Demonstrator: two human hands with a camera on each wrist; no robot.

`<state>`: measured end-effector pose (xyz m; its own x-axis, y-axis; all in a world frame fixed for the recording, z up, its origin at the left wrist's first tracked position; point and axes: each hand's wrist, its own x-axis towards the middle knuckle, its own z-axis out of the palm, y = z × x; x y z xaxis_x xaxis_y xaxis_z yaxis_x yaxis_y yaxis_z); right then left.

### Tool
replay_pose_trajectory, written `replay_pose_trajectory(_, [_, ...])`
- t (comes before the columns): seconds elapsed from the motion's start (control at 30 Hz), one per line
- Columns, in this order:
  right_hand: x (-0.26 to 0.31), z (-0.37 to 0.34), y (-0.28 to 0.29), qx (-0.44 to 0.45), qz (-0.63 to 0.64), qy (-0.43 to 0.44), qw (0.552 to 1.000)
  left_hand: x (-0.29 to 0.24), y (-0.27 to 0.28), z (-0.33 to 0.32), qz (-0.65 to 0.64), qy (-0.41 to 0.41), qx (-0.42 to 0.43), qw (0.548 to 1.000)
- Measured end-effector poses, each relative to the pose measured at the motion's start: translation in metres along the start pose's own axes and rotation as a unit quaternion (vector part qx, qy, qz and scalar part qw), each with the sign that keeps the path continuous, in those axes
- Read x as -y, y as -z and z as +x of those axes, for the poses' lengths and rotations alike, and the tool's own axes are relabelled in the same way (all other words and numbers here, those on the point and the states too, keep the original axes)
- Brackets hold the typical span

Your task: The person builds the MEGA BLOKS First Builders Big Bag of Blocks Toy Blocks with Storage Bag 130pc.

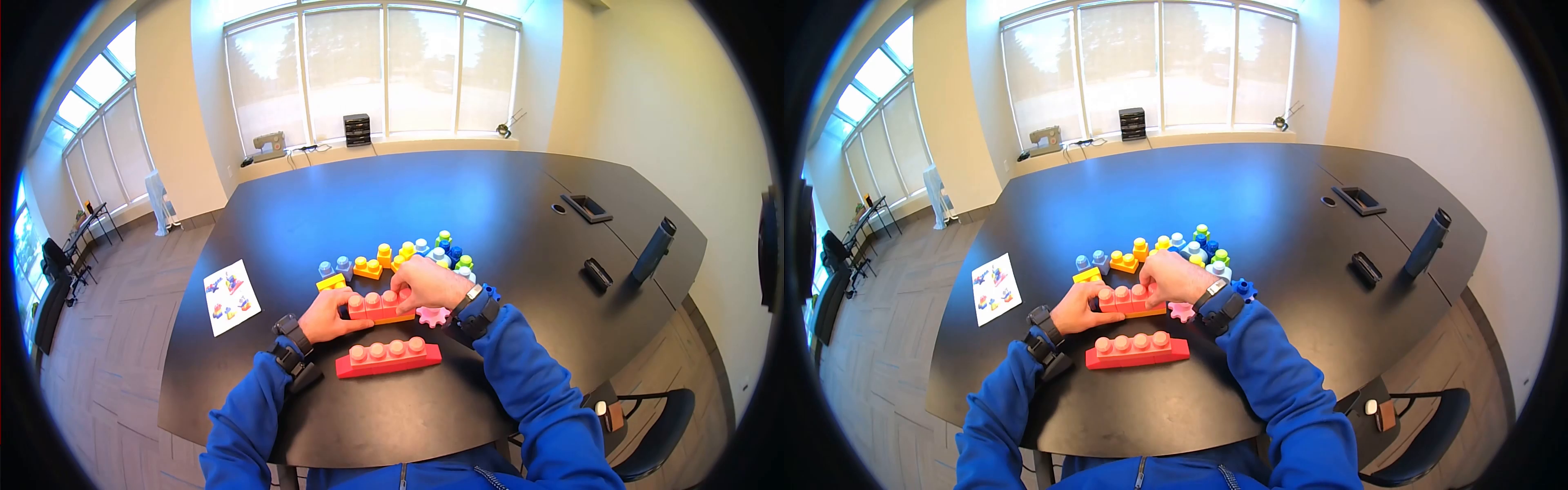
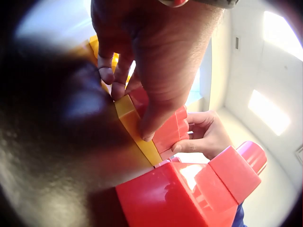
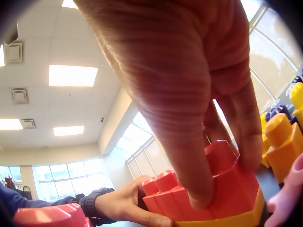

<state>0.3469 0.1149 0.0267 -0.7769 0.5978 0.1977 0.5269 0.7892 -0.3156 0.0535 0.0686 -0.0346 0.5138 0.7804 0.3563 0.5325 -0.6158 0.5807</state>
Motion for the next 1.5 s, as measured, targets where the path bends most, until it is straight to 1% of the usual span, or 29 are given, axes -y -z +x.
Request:
replay_pose_trajectory(0.13, [0.001,0.001,0.0,0.004,-0.009,-0.003,1.0,0.006,-0.002,0.0,-0.005,-0.024,-0.003,1.0])
replay_pose_trajectory(0.27, [0.001,0.0,-0.001,-0.002,-0.006,0.003,1.0,0.005,-0.001,0.0,-0.012,-0.009,-0.001,1.0])
replay_pose_trajectory(0.4, [-0.001,0.001,-0.002,0.003,-0.009,-0.001,1.0,0.008,0.0,0.001,0.015,-0.01,0.012,1.0])
replay_pose_trajectory(0.5, [-0.001,-0.001,0.001,0.01,-0.011,-0.008,1.0,0.005,0.005,0.001,0.012,-0.021,0.024,0.999])
replay_pose_trajectory(0.57, [0.002,-0.005,0.008,0.026,0.022,-0.01,0.999,-0.007,0.014,-0.001,0.003,-0.03,0.032,0.999])
replay_pose_trajectory(0.6, [0.002,-0.006,0.011,0.026,0.021,-0.011,0.999,-0.016,0.022,-0.002,-0.031,0.007,0.055,0.998])
replay_pose_trajectory(0.63, [0.001,-0.007,0.013,0.048,0.046,-0.024,0.997,-0.021,0.026,-0.002,-0.065,0.043,0.079,0.994])
replay_pose_trajectory(0.67, [0.001,-0.007,0.015,0.07,0.07,-0.039,0.994,-0.019,0.029,-0.001,-0.065,0.042,0.08,0.994])
replay_pose_trajectory(0.7, [0.002,-0.007,0.017,0.069,0.071,-0.039,0.994,-0.017,0.033,-0.001,-0.094,0.087,0.107,0.986])
replay_pose_trajectory(0.73, [0.007,-0.008,0.021,0.103,0.095,-0.074,0.987,-0.015,0.037,-0.001,-0.123,0.131,0.134,0.975])
replay_pose_trajectory(0.77, [0.012,-0.009,0.025,0.135,0.119,-0.108,0.978,-0.015,0.041,-0.004,-0.13,0.11,0.146,0.975])
replay_pose_trajectory(0.8, [0.015,-0.011,0.027,0.134,0.12,-0.109,0.978,-0.01,0.041,-0.007,-0.128,0.109,0.148,0.975])
replay_pose_trajectory(0.87, [0.028,-0.015,0.03,0.176,0.126,-0.111,0.97,-0.006,0.04,-0.016,-0.177,0.061,0.146,0.971])
replay_pose_trajectory(0.9, [0.035,-0.021,0.034,0.203,0.149,-0.14,0.958,-0.006,0.041,-0.026,-0.206,0.053,0.167,0.963])
replay_pose_trajectory(0.93, [0.043,-0.027,0.037,0.229,0.17,-0.168,0.944,-0.015,0.046,-0.03,-0.187,0.068,0.192,0.961])
replay_pose_trajectory(0.97, [0.038,-0.028,0.027,0.216,0.128,-0.108,0.962,-0.024,0.045,-0.036,-0.142,0.054,0.173,0.973])
replay_pose_trajectory(1.0, [0.034,-0.036,0.02,0.218,0.129,-0.107,0.961,-0.034,0.041,-0.043,-0.098,0.039,0.155,0.982])
replay_pose_trajectory(1.03, [0.04,-0.045,0.021,0.206,0.097,-0.066,0.971,-0.048,0.035,-0.048,-0.085,0.031,0.13,0.987])
replay_pose_trajectory(1.07, [0.047,-0.051,0.02,0.194,0.066,-0.024,0.978,-0.052,0.03,-0.051,-0.087,0.032,0.13,0.987])
replay_pose_trajectory(1.1, [0.054,-0.055,0.019,0.191,0.041,-0.026,0.98,-0.055,0.025,-0.053,-0.024,0.028,0.113,0.993])
replay_pose_trajectory(1.13, [0.049,-0.056,0.009,0.192,0.04,-0.027,0.98,-0.057,0.021,-0.054,0.04,0.024,0.096,0.994])
replay_pose_trajectory(1.17, [0.041,-0.055,-0.003,0.168,0.024,-0.019,0.985,-0.054,0.017,-0.052,0.009,0.012,0.077,0.997])
replay_pose_trajectory(1.2, [0.033,-0.056,-0.012,0.143,0.009,-0.011,0.99,-0.052,0.014,-0.05,0.008,0.011,0.077,0.997])
replay_pose_trajectory(1.27, [0.036,-0.055,-0.009,0.141,0.006,-0.017,0.99,-0.049,0.013,-0.049,-0.004,0.028,0.079,0.996])
replay_pose_trajectory(1.3, [0.034,-0.056,-0.009,0.131,0.014,-0.016,0.991,-0.049,0.012,-0.049,-0.003,0.028,0.078,0.997])
replay_pose_trajectory(1.37, [0.03,-0.056,-0.009,0.119,0.019,-0.013,0.993,-0.05,0.01,-0.048,-0.042,0.009,0.056,0.998])
replay_pose_trajectory(1.43, [0.026,-0.057,-0.013,0.09,0.028,-0.006,0.995,-0.048,0.009,-0.048,-0.041,0.012,0.055,0.998])
replay_pose_trajectory(1.5, [0.022,-0.056,-0.015,0.08,0.038,-0.006,0.996,-0.045,0.008,-0.045,-0.043,0.016,0.055,0.997])
